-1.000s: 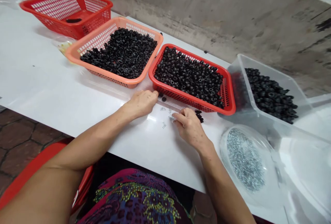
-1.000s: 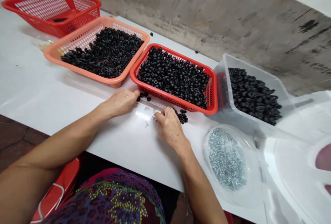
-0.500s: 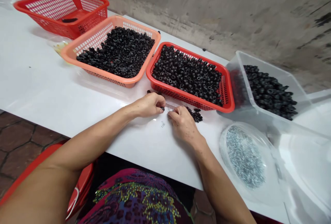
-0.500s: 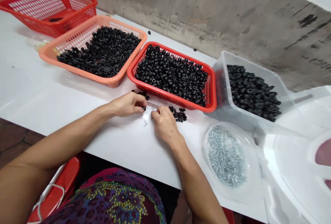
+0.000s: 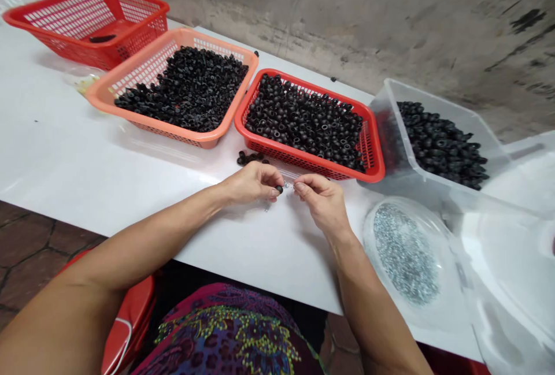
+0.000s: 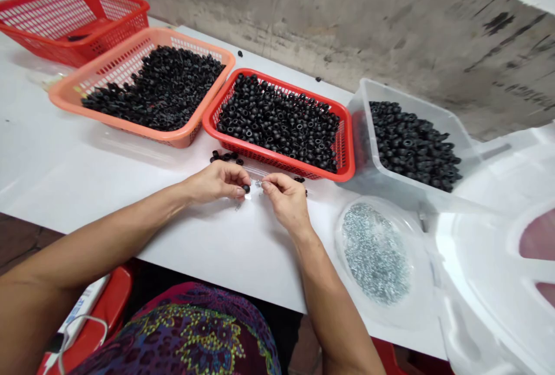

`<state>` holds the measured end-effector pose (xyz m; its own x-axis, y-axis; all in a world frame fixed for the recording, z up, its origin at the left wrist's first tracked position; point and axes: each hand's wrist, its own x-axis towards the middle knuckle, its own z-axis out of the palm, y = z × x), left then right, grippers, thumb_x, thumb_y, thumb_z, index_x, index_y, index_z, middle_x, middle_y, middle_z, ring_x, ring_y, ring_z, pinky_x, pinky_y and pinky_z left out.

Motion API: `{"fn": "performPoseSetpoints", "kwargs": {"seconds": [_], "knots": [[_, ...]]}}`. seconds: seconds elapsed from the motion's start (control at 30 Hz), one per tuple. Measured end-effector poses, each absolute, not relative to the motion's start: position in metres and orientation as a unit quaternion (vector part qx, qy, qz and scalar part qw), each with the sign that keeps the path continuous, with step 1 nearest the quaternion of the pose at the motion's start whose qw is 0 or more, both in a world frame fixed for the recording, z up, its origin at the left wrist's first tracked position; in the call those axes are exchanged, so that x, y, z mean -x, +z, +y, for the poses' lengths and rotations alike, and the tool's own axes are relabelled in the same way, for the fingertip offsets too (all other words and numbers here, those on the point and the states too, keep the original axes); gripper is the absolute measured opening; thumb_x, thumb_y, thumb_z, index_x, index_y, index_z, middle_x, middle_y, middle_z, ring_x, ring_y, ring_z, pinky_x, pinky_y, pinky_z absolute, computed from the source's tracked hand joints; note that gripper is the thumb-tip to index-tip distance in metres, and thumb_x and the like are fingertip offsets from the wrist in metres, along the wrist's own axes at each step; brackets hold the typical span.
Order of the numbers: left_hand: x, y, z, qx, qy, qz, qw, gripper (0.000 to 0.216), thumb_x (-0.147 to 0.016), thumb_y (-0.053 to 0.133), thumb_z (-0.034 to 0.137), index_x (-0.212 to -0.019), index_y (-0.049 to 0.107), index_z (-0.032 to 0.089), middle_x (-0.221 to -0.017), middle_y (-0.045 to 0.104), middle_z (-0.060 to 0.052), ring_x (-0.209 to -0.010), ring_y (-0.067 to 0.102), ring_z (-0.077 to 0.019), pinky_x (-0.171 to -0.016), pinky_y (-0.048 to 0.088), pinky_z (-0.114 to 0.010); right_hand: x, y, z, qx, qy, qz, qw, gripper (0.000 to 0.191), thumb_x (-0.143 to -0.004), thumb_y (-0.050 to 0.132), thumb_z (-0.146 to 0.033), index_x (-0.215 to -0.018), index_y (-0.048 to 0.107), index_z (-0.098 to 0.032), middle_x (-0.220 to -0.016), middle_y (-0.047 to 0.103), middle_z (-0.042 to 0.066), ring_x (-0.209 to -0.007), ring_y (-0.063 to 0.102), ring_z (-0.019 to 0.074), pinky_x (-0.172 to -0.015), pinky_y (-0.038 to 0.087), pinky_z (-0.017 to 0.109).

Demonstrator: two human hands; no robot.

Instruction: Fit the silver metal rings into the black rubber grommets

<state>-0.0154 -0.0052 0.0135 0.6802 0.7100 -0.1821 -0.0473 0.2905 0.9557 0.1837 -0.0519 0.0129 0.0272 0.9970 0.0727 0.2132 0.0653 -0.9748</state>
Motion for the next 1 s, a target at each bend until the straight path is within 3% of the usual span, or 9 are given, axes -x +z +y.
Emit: {"fn": "performPoseSetpoints", "kwargs": {"seconds": [0.17,0.37,0.5,0.67,0.87,1.0], "knots": [[0.011,0.014,-0.011,-0.482,0.277,0.284,0.781,0.019,-0.073,0.078,0.015,-0.084,0.063,0.010,-0.070,0.070,-0.003,-0.060,0.066,-0.0113,-0.059,0.050,-0.024,-0.178,0.017,-0.058,0.513,0.450,-0.539,0.494,0.012,-0.077,0.074,-0.031,-0.081,0.071,-0.020,-0.067,0.067,0.000,-0.060,0.058,0.0134,-0.056,0.049,0.028],[0.010,0.013,-0.011,-0.348,0.286,0.247,0.858,0.031,-0.074,0.078,0.016,-0.102,0.065,0.012,-0.082,0.074,-0.007,-0.067,0.070,-0.0147,-0.061,0.052,-0.026,-0.172,0.030,-0.069,0.534,0.341,-0.576,0.516,0.004,-0.080,0.071,-0.025,-0.083,0.072,-0.022,-0.076,0.071,0.000,-0.067,0.063,0.0150,-0.064,0.054,0.032],[0.009,0.013,-0.010,-0.303,0.290,0.246,0.874,0.024,-0.072,0.079,0.014,-0.091,0.065,0.011,-0.083,0.074,-0.007,-0.070,0.071,-0.0155,-0.064,0.053,-0.027,-0.168,0.032,-0.073,0.528,0.289,-0.608,0.518,0.004,-0.083,0.068,-0.021,-0.084,0.072,-0.023,-0.081,0.071,0.001,-0.073,0.064,0.0162,-0.067,0.054,0.032],[0.005,0.014,-0.013,-0.315,0.308,0.265,0.858,0.024,-0.065,0.082,0.011,-0.082,0.064,0.011,-0.073,0.069,-0.001,-0.060,0.063,-0.0094,-0.058,0.048,-0.023,-0.166,0.031,-0.074,0.521,0.272,-0.625,0.514,0.006,-0.085,0.066,-0.022,-0.086,0.072,-0.023,-0.083,0.070,0.002,-0.076,0.065,0.0172,-0.070,0.056,0.034],[0.005,0.018,-0.014,-0.302,0.311,0.250,0.866,0.023,-0.072,0.073,0.009,-0.093,0.066,0.012,-0.076,0.070,-0.003,-0.062,0.064,-0.0100,-0.062,0.050,-0.025,-0.168,0.030,-0.074,0.535,0.263,-0.610,0.522,0.004,-0.085,0.068,-0.024,-0.087,0.072,-0.023,-0.085,0.072,0.002,-0.076,0.066,0.0176,-0.070,0.057,0.034],[0.007,0.019,-0.014,-0.290,0.301,0.241,0.876,0.017,-0.073,0.072,0.011,-0.087,0.062,0.011,-0.080,0.073,-0.007,-0.067,0.069,-0.0136,-0.063,0.052,-0.026,-0.167,0.031,-0.074,0.529,0.253,-0.615,0.527,0.005,-0.085,0.068,-0.021,-0.087,0.072,-0.023,-0.085,0.072,0.002,-0.076,0.066,0.0174,-0.069,0.056,0.033]]}}
